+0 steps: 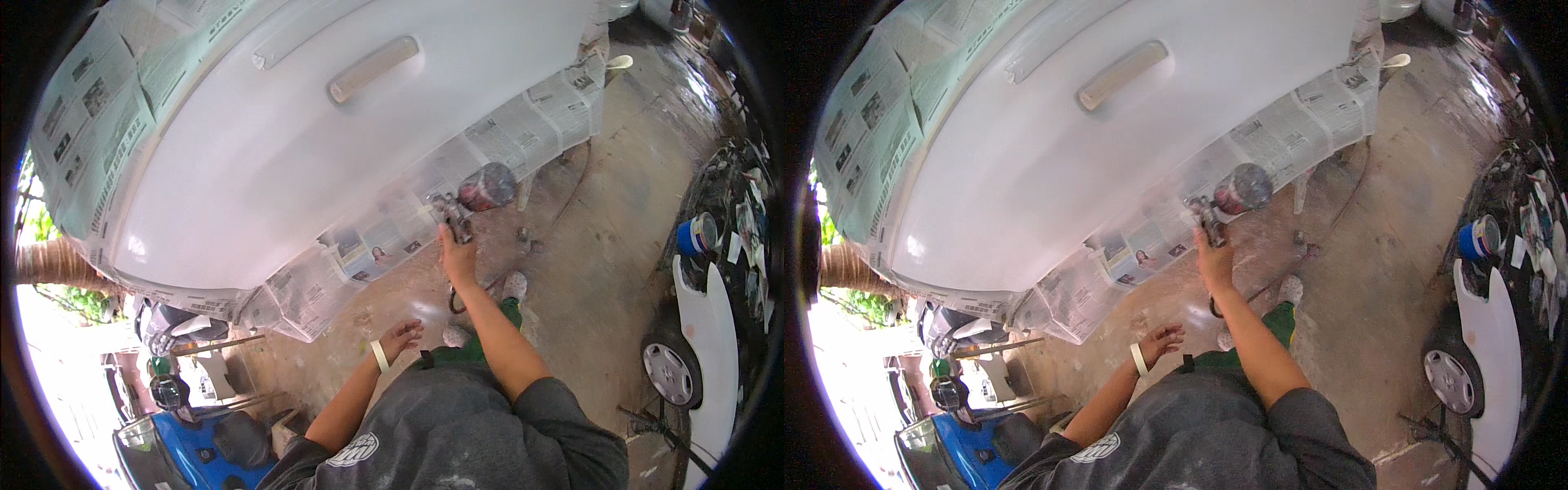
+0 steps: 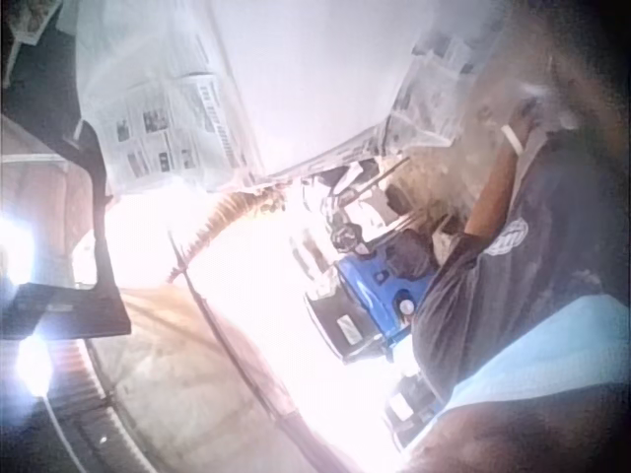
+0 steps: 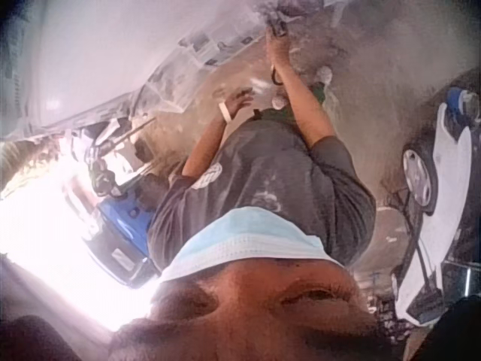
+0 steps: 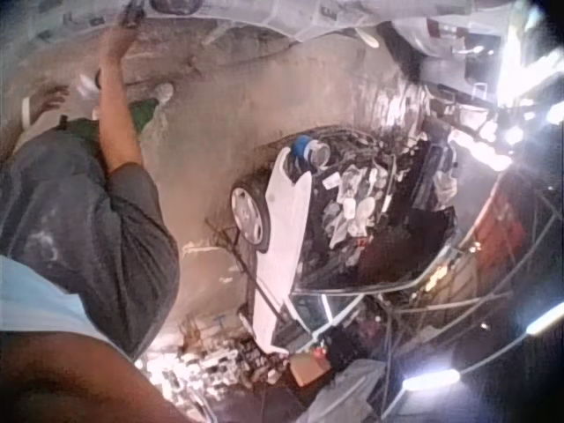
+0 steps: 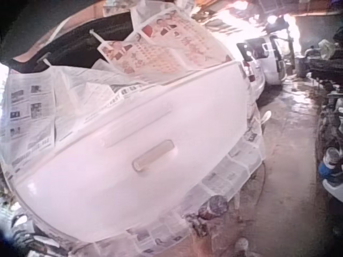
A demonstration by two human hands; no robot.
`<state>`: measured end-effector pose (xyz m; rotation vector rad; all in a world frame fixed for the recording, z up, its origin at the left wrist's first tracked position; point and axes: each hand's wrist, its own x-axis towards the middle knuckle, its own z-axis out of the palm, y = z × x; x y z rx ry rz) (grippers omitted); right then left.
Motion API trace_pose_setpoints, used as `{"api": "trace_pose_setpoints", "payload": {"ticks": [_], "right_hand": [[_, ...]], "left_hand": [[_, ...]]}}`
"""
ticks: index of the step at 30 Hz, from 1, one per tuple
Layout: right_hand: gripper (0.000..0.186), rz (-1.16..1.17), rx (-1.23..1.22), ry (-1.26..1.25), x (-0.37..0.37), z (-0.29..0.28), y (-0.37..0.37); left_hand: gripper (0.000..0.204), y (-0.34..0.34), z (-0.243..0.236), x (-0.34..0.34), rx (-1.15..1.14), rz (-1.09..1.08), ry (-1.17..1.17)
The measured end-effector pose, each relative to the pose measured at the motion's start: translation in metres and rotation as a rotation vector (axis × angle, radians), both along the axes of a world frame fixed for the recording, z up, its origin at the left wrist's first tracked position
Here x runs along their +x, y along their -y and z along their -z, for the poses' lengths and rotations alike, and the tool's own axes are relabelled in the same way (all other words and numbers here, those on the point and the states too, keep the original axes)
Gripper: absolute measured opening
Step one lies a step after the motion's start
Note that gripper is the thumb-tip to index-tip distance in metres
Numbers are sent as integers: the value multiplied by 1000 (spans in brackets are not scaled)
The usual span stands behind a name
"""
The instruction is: The person uses a spray gun to apply white paint to various sections of a car's body, including the side panels and rear bumper, which are partially masked with newspaper.
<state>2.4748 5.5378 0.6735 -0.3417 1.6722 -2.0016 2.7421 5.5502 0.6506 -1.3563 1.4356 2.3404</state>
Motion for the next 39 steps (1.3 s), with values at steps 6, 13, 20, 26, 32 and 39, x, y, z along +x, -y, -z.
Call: {"api": "trace_pose_setpoints", "payload": {"ticks": [6,13,20,26,32,39], "right_hand": [[32,196,70,108,-56,-37,-25],[36,75,117,8,-34,-52,-36],[45,-380,46,-200,57,-74,-27],[37,-750,122,-11,66,-118,-28],[29,-350,58,-193,21,-78,-27],[25,127,110,-78,-50,-96,-50]], "left_hand": [[45,-15,28,29,51,77,103],[48,-30,48,56,57,101,117],[52,-45,47,59,-14,100,105],[53,-46,32,53,-33,124,111],[53,-46,33,44,-59,156,115],[54,-47,47,39,-5,186,109]]}}
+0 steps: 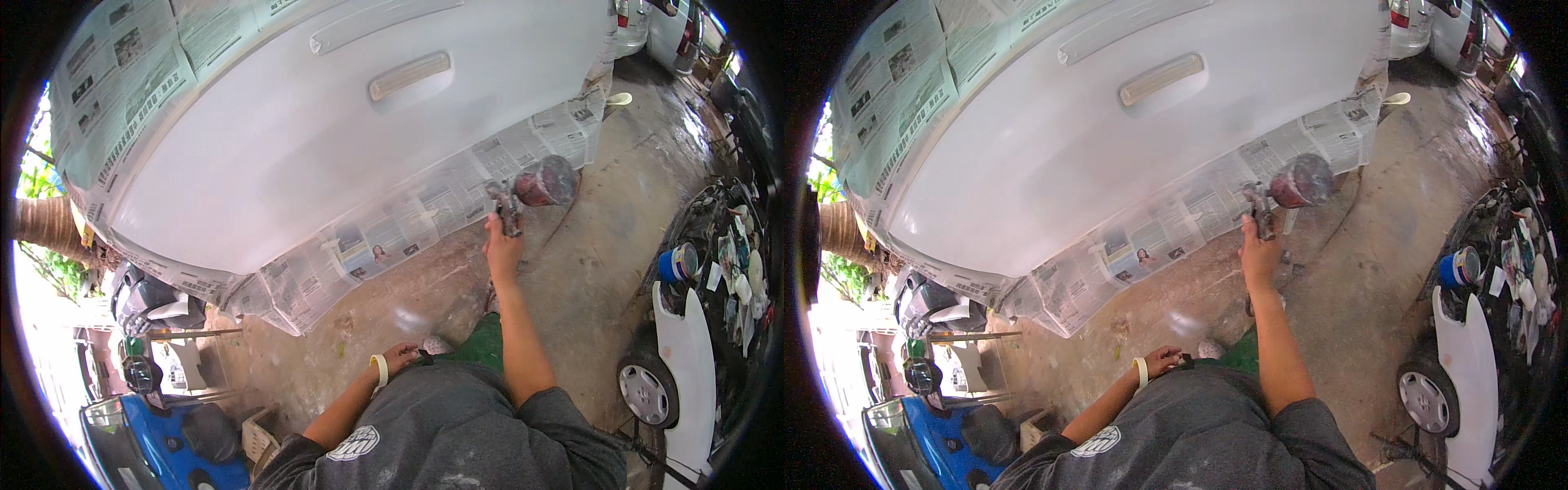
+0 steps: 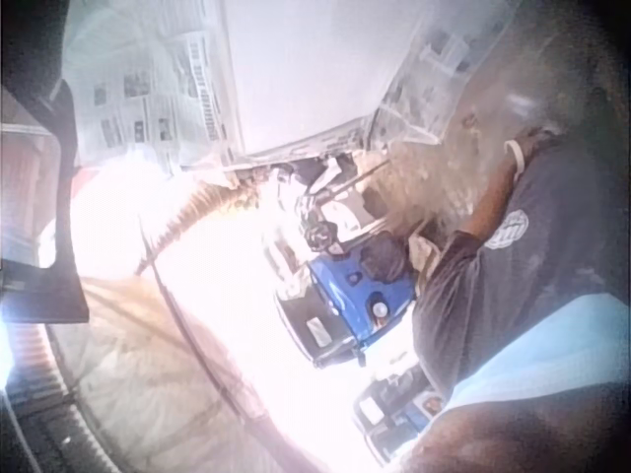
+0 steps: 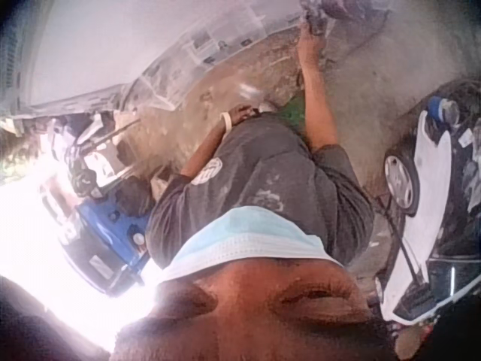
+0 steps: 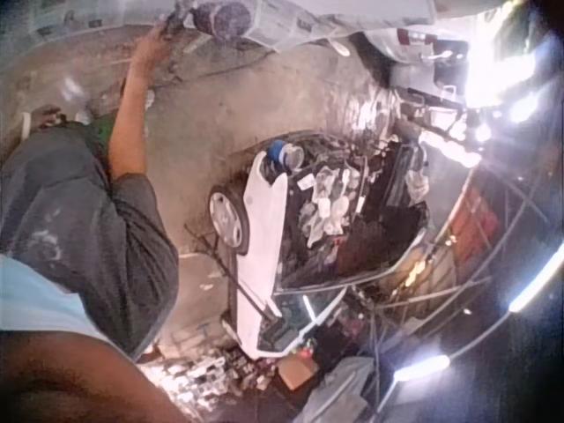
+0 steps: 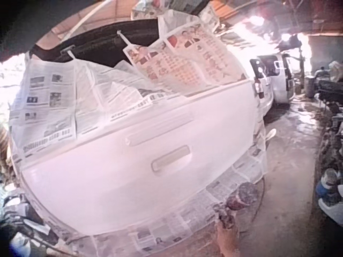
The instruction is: The person uses a spray gun to apply white paint to various sections of a car's body, including the side panels and rear bumper, which are partially masked with newspaper.
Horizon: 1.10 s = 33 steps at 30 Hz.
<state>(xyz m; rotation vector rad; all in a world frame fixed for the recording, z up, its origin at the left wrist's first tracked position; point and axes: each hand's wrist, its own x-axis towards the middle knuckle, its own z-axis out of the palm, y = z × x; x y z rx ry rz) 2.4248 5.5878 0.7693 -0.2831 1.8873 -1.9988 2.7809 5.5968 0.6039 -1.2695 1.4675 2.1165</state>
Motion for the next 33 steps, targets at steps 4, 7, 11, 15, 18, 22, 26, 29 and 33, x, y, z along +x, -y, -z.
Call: {"api": "trace_pose_setpoints", "payload": {"ticks": [4,7,11,15,18,22,26,29,33], "right_hand": [[25,9,-29,3,3,-23,-6],[28,-172,43,-55,24,-21,-1],[40,-371,23,-236,71,-1,21],[39,-695,28,-250,113,-23,24],[38,-978,90,-54,123,-64,19],[39,-790,58,-242,106,-60,19],[39,-471,47,-396,54,-53,14],[38,-214,231,-310,12,-56,4],[39,-102,158,-245,-18,-71,-7]], "left_hand": [[54,-2,-1,-2,-31,6,-10],[54,-5,-9,-3,-12,-8,-30],[53,-10,1,10,-92,-9,-45],[52,-12,-5,13,-71,-56,-21],[52,-12,-4,21,-68,-78,-30],[52,-9,9,24,-53,-89,-30],[51,-7,16,20,-135,0,38],[51,-6,41,30,-314,248,52],[52,-9,66,40,-351,705,-77]]}}
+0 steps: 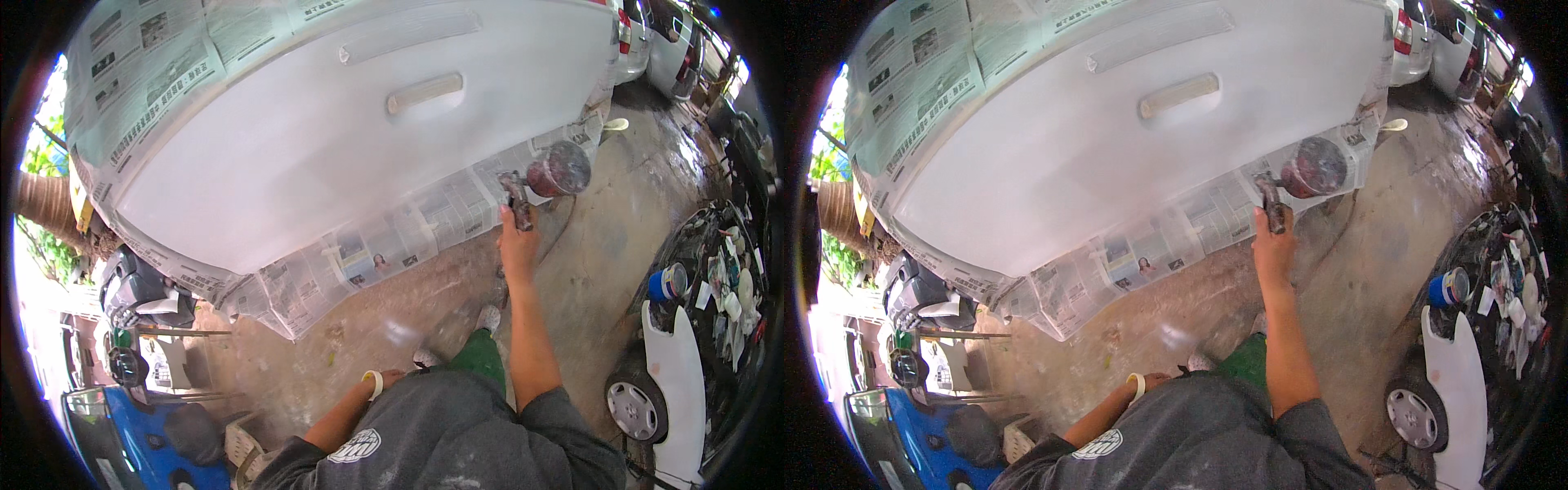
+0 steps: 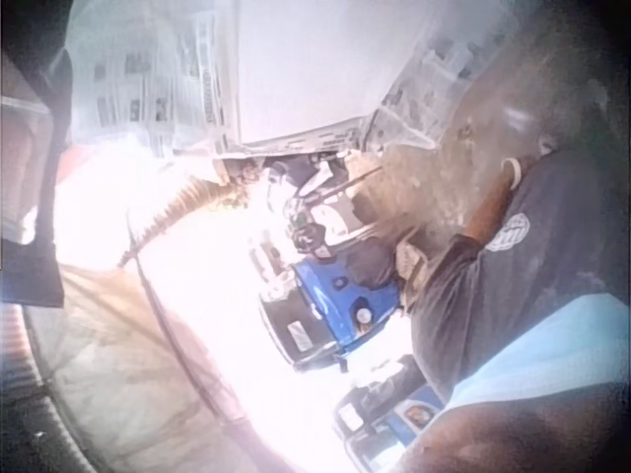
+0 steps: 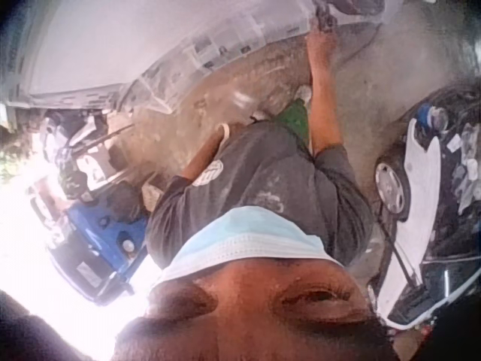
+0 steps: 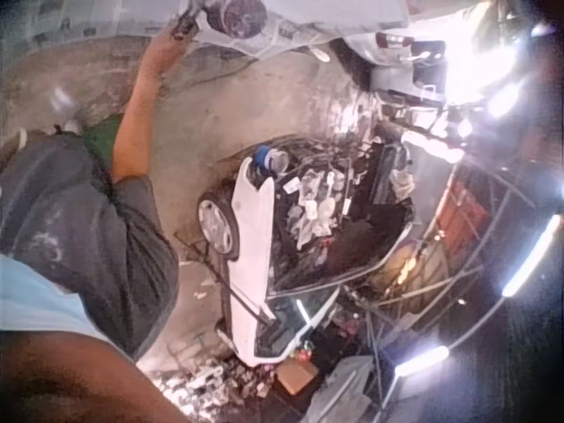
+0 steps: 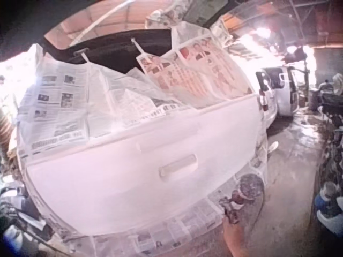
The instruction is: The person uses a spray gun to apply white paint to various sections of a car's body, including the side panels and rear bumper, which are partially masked with newspaper.
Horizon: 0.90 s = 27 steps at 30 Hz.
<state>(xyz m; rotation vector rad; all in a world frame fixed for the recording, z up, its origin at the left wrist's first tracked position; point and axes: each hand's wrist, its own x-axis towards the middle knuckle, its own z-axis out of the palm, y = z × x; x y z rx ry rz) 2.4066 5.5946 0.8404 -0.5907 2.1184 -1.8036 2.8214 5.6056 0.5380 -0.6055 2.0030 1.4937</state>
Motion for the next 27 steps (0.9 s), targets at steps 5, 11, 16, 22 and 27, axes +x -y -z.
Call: {"api": "trace_pose_setpoints", "payload": {"ticks": [5,11,16,22,27], "right_hand": [[35,-27,94,-50,24,-32,-7],[34,-502,15,-79,56,-44,-13],[34,-575,-11,4,53,-46,-28],[31,-388,-56,-56,46,-45,-8],[32,-256,-194,-46,38,-54,46]], "left_hand": [[49,4,22,2,-4,116,-108],[52,4,43,8,-37,0,114],[60,10,27,-4,-173,323,-89],[63,0,27,-15,311,-127,310],[66,2,79,-6,80,-60,243]]}}
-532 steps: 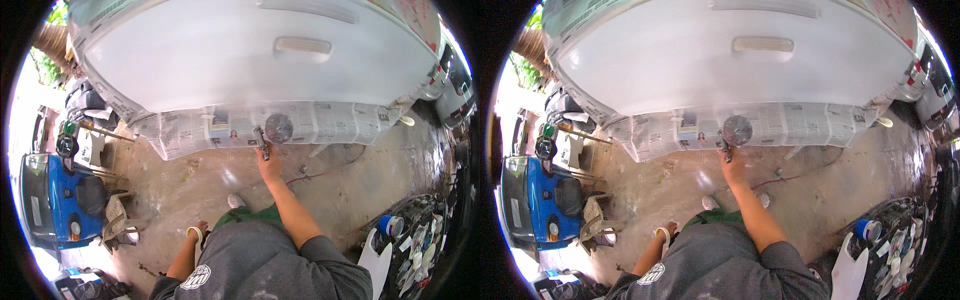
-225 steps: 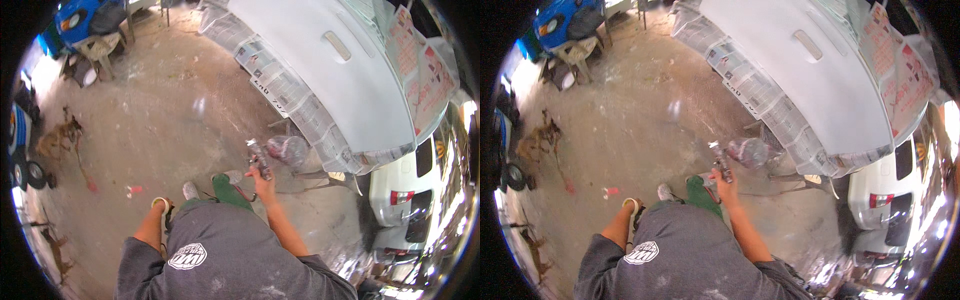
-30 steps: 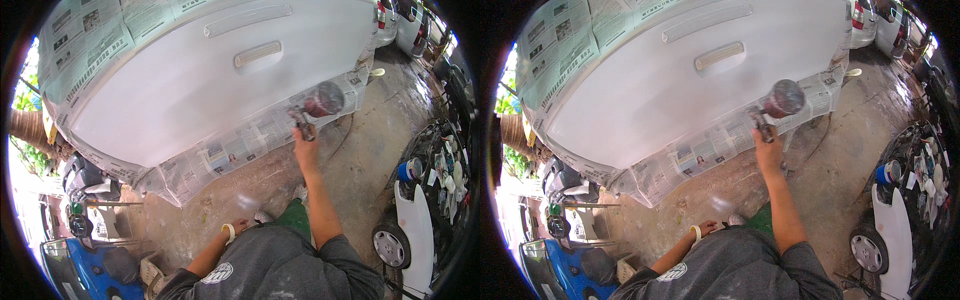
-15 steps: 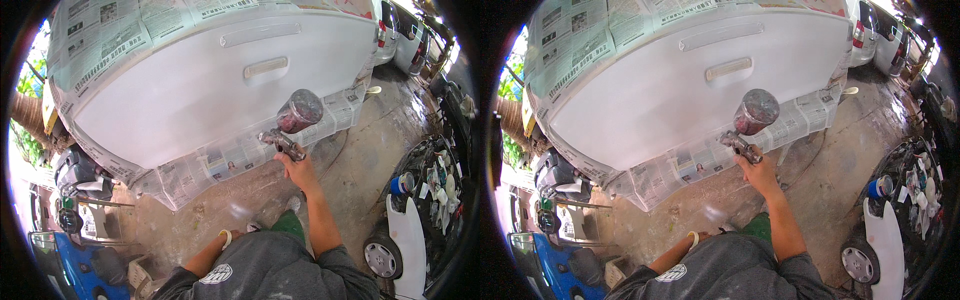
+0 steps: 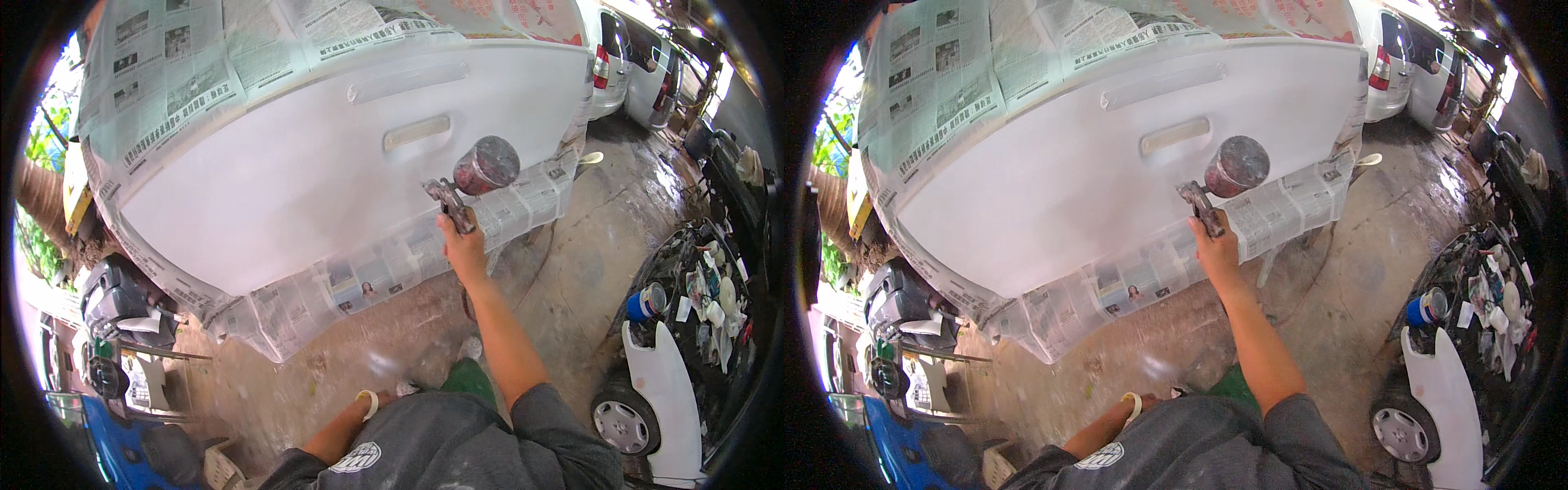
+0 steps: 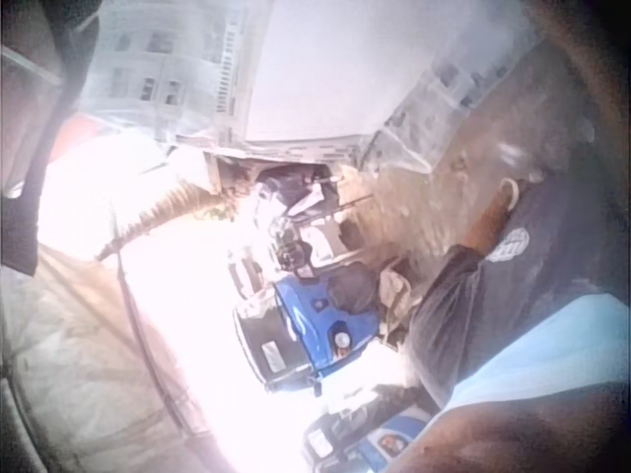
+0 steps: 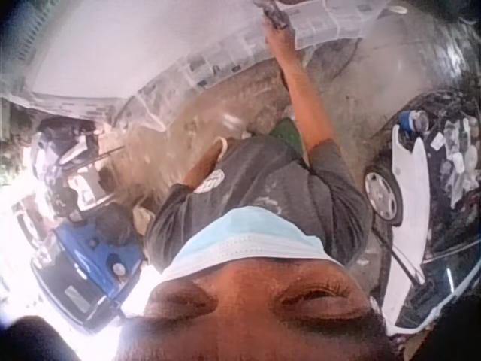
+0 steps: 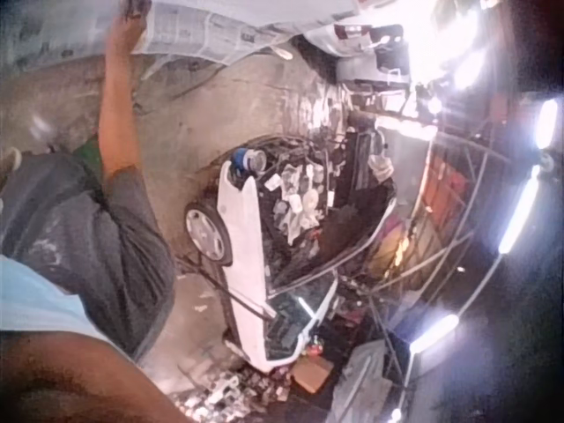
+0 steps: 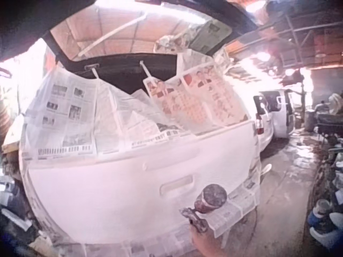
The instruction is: The person uses a spray gun to apply white paint to various sections of a car's body, including the side panels and rear bumper, which are partially masked with newspaper.
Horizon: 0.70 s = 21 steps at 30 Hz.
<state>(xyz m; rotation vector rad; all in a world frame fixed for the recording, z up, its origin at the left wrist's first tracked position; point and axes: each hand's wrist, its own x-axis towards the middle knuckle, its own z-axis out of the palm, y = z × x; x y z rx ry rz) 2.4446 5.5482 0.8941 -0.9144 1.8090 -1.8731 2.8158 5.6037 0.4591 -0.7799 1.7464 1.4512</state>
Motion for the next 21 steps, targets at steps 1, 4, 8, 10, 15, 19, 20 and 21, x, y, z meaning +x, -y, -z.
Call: {"api": "trace_pose_setpoints", "payload": {"ticks": [1,4,8,10,15,19,20,21], "right_hand": [[32,-11,-18,0,2,3,13],[30,-35,-79,-81,1,27,43],[31,-106,-82,-198,-9,34,38],[32,-183,-10,-97,-7,27,31],[31,77,-104,-309,-24,28,24],[35,251,0,-288,-26,9,13],[35,304,23,-281,-34,9,7],[37,305,8,-240,-44,13,3]], "left_hand": [[67,-4,16,11,-116,81,-59],[61,-15,21,19,-15,-166,128],[56,-9,9,13,-155,154,-107],[54,-11,-3,22,-224,301,-214],[48,-5,-27,11,-197,325,-211],[47,-5,-10,31,-233,367,-293],[46,-4,-18,25,-231,363,-312],[45,-3,-26,21,-228,358,-330]]}}
